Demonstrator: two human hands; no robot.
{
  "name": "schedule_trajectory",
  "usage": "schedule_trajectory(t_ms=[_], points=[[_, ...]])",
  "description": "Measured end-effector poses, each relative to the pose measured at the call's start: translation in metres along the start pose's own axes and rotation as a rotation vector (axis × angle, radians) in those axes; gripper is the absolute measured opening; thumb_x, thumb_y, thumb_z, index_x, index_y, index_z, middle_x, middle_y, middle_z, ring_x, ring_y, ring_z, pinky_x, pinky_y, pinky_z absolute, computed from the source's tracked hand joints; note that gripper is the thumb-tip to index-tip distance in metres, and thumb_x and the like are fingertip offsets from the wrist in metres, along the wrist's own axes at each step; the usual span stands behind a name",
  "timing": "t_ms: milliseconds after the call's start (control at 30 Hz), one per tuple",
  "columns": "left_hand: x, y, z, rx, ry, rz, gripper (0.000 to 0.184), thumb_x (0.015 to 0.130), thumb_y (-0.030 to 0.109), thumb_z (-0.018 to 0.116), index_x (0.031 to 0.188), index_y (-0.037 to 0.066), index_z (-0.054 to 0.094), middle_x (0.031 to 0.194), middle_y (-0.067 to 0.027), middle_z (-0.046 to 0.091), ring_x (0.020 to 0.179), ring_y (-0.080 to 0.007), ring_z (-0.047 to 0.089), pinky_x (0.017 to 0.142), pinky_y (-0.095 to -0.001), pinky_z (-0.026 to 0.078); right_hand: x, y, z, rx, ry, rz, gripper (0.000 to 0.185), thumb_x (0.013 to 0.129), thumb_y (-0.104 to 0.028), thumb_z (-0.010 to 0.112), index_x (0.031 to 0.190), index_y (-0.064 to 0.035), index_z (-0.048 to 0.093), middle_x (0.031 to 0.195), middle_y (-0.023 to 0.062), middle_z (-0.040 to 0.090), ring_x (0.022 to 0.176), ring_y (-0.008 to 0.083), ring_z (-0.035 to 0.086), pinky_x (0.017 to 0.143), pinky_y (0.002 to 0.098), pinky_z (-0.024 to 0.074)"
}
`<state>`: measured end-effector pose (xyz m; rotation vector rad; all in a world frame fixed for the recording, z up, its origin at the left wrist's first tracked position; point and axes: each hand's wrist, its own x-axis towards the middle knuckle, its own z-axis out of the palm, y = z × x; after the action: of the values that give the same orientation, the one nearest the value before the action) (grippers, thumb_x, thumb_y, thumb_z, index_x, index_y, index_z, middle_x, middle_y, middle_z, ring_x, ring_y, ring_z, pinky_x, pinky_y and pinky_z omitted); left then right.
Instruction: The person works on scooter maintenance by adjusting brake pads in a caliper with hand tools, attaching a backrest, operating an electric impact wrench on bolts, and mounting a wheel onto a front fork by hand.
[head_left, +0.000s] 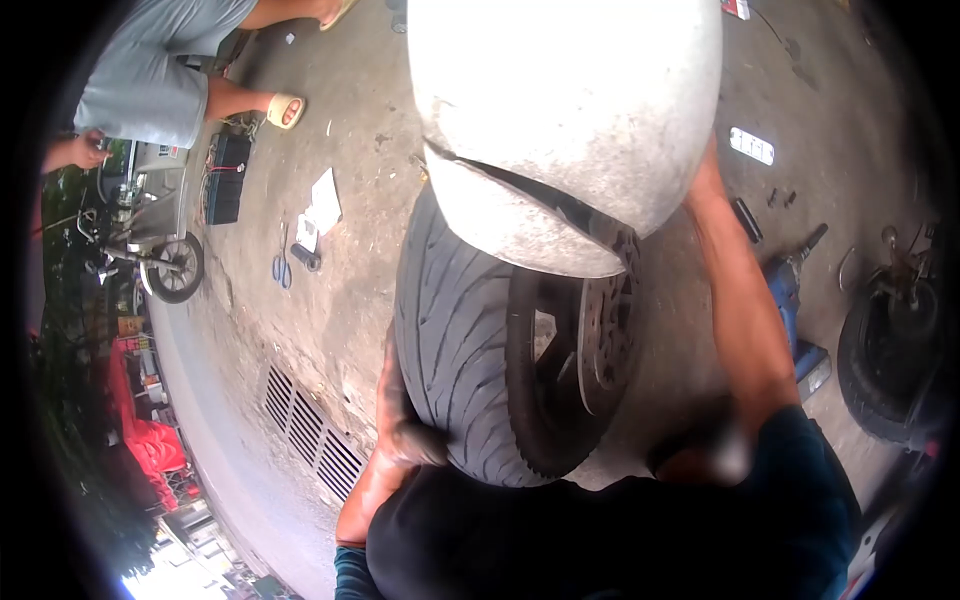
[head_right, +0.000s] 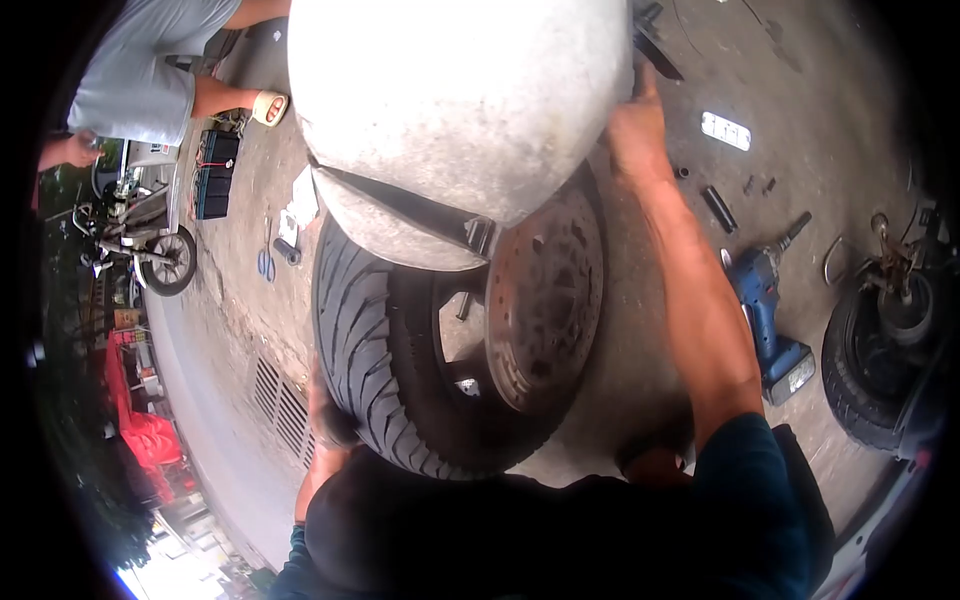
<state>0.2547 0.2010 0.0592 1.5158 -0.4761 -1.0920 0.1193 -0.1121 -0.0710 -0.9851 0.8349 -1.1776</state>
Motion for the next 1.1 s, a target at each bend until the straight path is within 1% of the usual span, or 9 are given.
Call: schedule_trajectory(t_ms=[167,467,567,633,733,767,1000,1033,1100], points=[[0.006,-0.017,-0.023,0.088,0.009,0.102,0.137,0.041,0.046,0.091,0.145,-0.005,0.018,0.141,-0.0182,0.037,0.129,-0.0285,0.039,0.107,-0.0368,0.029,-0.002,0.005,0.002,0.083,0.045,0.074,0.088,0.076,-0.004,0.071,0.143,0.0012,0.015,0.12,0.0213,0.055,0.104,0.0236,0.058,0.09,0.0332,0.0476],[0.089,-0.002,-0.047,-0.368,-0.253,0.112,0.117,0.051,0.025,0.09,0.141,-0.008,0.023,0.136,-0.0225,0.043,0.122,-0.032,0.047,0.107,-0.0386,0.035,-0.019,0.003,0.022,0.101,0.088,-0.031,0.093,0.076,0.0,0.068,0.144,0.0055,0.006,0.125,0.0239,0.05,0.11,0.0286,0.055,0.094,0.0326,0.0454],[0.113,0.01,-0.038,-0.342,-0.242,0.063,0.114,0.05,0.029,0.087,0.139,-0.011,0.026,0.129,-0.0246,0.048,0.113,-0.0327,0.055,0.098,-0.0395,0.045,-0.025,-0.008,0.003,-0.049,-0.045,0.021,0.099,0.077,-0.021,0.074,0.146,0.0017,0.007,0.131,0.0247,0.046,0.114,0.0325,0.052,0.1,0.0379,0.0405],[0.114,0.013,-0.029,-0.33,-0.23,0.071,0.112,0.052,0.032,0.085,0.137,-0.013,0.028,0.126,-0.0254,0.05,0.11,-0.0322,0.057,0.097,-0.0389,0.047,-0.024,-0.005,-0.011,-0.116,-0.145,-0.036,0.1,0.075,-0.038,0.075,0.145,0.0008,0.015,0.133,0.0254,0.045,0.12,0.0337,0.048,0.105,0.0394,0.0354],[0.116,0.009,-0.037,-0.262,-0.271,0.102,0.109,0.057,0.037,0.085,0.134,-0.016,0.029,0.126,-0.0265,0.049,0.11,-0.0318,0.057,0.097,-0.0385,0.046,-0.041,0.002,-0.017,-0.264,-0.047,-0.049,0.092,0.077,-0.042,0.073,0.142,0.0005,0.024,0.132,0.0253,0.047,0.122,0.0314,0.046,0.106,0.0378,0.0338],[0.11,0.01,-0.031,-0.243,-0.257,0.128,0.109,0.058,0.039,0.085,0.134,-0.016,0.029,0.126,-0.0267,0.049,0.11,-0.0319,0.056,0.097,-0.0385,0.046,-0.067,-0.009,-0.004,-0.342,0.141,0.02,0.081,0.079,-0.043,0.071,0.136,0.0016,0.036,0.127,0.0245,0.051,0.121,0.0286,0.047,0.106,0.0366,0.0335],[0.109,0.011,-0.025,-0.225,-0.275,0.171,0.118,0.054,0.043,0.086,0.137,-0.015,0.025,0.13,-0.0278,0.046,0.118,-0.034,0.05,0.103,-0.0386,0.04,-0.086,0.046,-0.008,-0.155,0.196,0.124,0.07,0.083,-0.049,0.063,0.127,0.0027,0.049,0.123,0.0185,0.055,0.119,0.0264,0.049,0.103,0.0348,0.0355],[0.114,0.008,-0.034,-0.24,-0.249,0.157,0.118,0.053,0.043,0.086,0.137,-0.015,0.026,0.131,-0.0276,0.045,0.119,-0.034,0.049,0.103,-0.0381,0.039,-0.087,0.066,-0.015,-0.198,0.347,0.119,0.061,0.086,-0.045,0.063,0.121,0.0029,0.054,0.119,0.0158,0.057,0.114,0.0257,0.05,0.1,0.0338,0.0364],[0.122,0.005,-0.047,-0.262,-0.163,0.157,0.116,0.049,0.041,0.083,0.138,-0.013,0.029,0.133,-0.0267,0.044,0.122,-0.0342,0.047,0.105,-0.0363,0.036,-0.094,0.053,-0.007,-0.476,0.34,-0.124,0.048,0.089,-0.039,0.061,0.113,0.0035,0.057,0.109,0.0139,0.06,0.101,0.0211,0.054,0.092,0.0319,0.041]])
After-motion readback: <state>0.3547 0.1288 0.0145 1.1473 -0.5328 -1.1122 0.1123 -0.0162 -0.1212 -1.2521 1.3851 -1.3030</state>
